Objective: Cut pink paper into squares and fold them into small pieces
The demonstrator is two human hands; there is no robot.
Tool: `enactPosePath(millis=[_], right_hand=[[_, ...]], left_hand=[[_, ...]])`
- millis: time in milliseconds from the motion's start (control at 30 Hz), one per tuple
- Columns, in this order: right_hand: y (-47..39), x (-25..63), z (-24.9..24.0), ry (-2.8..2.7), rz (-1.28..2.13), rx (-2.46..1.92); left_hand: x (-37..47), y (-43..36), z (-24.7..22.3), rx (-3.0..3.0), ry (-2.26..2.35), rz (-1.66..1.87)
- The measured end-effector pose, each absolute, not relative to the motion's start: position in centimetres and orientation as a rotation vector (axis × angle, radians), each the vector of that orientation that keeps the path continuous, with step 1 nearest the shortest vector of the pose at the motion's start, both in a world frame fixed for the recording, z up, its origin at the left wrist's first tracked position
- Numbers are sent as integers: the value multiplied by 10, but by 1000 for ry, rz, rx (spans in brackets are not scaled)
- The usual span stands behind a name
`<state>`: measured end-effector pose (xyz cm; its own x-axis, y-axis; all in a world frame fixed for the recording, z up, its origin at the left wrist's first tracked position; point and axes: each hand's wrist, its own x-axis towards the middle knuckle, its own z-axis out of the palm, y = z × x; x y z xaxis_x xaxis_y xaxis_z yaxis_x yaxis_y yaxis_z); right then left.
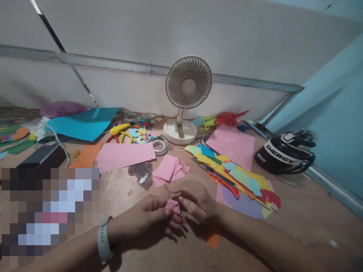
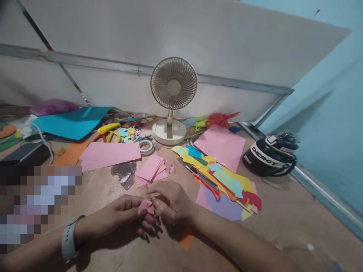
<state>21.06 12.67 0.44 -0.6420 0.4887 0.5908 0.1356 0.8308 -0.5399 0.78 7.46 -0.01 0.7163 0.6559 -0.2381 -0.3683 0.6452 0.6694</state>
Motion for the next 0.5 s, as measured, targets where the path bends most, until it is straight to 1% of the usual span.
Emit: enactPosePath(millis=[100,167,333,500], right_hand=[[123,208,9,-2320,637,-625],[122,206,9,-2423,616,-581],[120,204,9,-2562,702,-472],[123,208,11,-2590,842,-406]], left_hand=[[9,74,1,727,485,580],[7,75,4,873,492,541],[4,77,12,1211,569,456],[3,77,11,1152,542,439]])
